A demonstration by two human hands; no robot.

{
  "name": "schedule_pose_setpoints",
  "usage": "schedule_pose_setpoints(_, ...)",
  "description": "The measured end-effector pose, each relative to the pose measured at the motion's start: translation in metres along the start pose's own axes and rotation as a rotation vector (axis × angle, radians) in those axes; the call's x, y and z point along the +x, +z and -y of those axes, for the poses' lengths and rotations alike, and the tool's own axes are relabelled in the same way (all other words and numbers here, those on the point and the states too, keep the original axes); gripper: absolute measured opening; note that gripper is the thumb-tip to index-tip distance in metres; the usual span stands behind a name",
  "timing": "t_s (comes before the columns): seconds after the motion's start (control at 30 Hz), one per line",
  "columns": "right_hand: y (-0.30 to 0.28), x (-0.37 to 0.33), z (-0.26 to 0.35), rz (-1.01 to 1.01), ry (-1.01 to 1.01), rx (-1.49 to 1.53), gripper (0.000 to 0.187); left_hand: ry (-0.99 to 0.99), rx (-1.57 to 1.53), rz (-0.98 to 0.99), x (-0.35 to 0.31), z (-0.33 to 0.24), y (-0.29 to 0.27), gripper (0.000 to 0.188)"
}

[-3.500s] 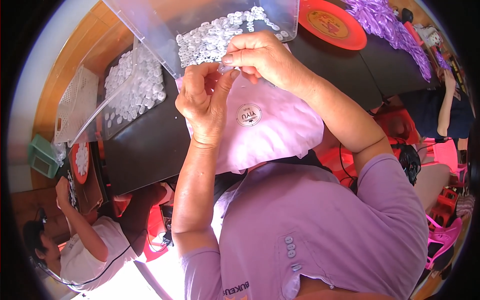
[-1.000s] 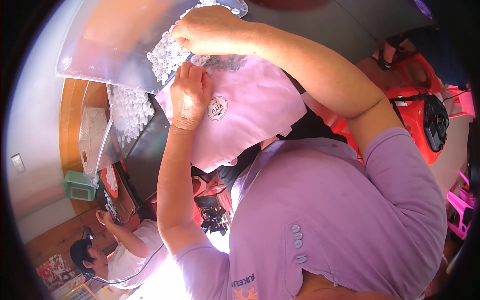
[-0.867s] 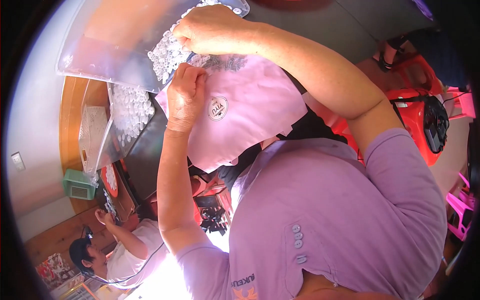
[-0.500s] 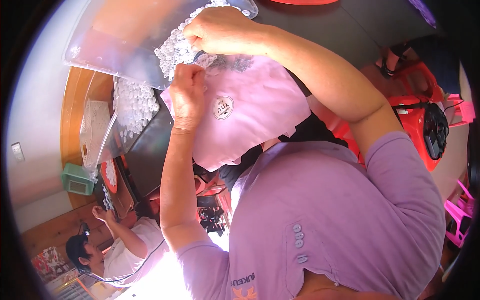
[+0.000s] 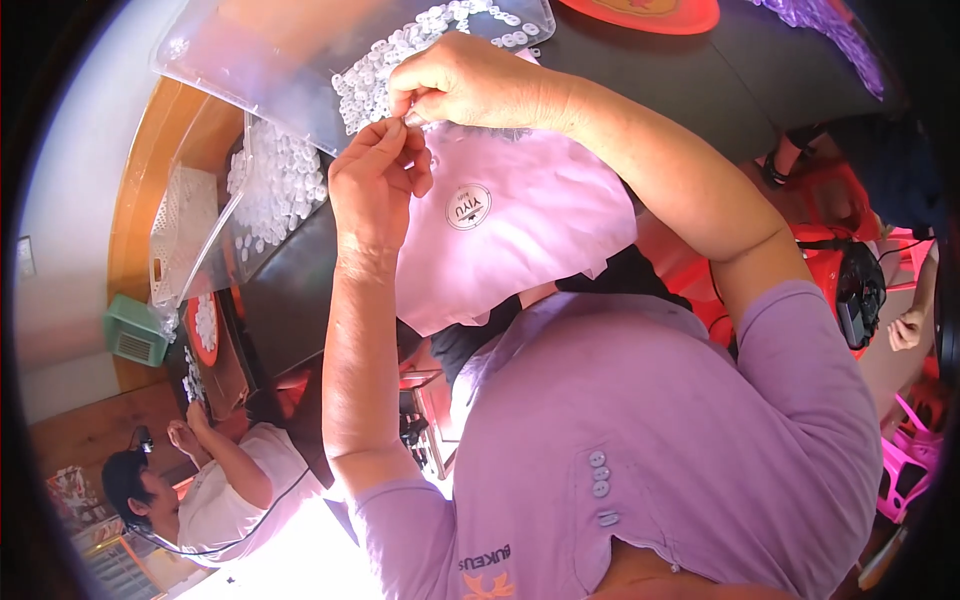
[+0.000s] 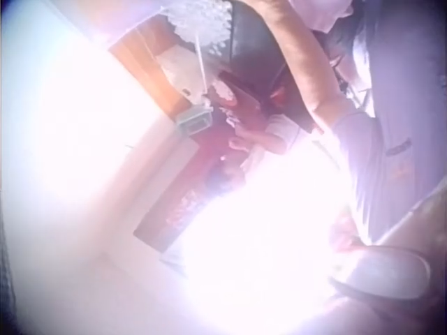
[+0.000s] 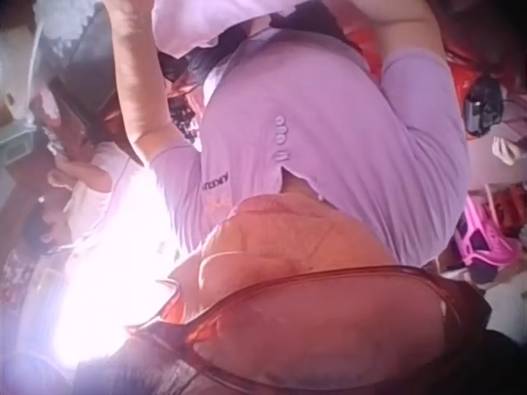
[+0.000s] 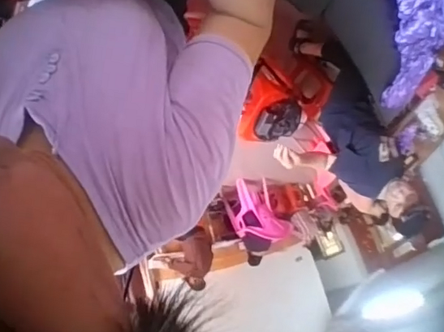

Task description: Attaching small white decorative items to a pink fabric piece using manual dexterity.

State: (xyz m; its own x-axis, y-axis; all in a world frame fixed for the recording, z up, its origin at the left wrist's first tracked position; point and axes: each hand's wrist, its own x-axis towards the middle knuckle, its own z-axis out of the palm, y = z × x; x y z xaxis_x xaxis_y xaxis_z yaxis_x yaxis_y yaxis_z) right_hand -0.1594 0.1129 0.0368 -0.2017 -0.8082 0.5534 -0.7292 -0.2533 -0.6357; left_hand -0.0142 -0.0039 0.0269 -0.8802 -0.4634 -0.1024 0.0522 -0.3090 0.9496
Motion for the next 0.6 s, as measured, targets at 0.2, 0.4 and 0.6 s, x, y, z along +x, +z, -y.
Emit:
schedule_pose_setpoints(0.2, 0.006, 0.001, -0.004, 0.005, -0.067, 0.035, 0.008, -0.035, -0.081, 0.029, -0.001, 0.001, -0.006, 0.017)
schedule_pose_setpoints(0.4, 0.005, 0.001, -0.005, -0.024, -0.047, 0.052, 0.015, 0.316, 0.739, -0.224, -0.006, 0.008, -0.013, 0.012)
schedule_pose_setpoints(0.6, 0.002, 0.000, -0.004, 0.018, 0.074, 0.184, 0.019, 0.517, 1.447, -0.086, -0.011, 0.026, -0.014, 0.014)
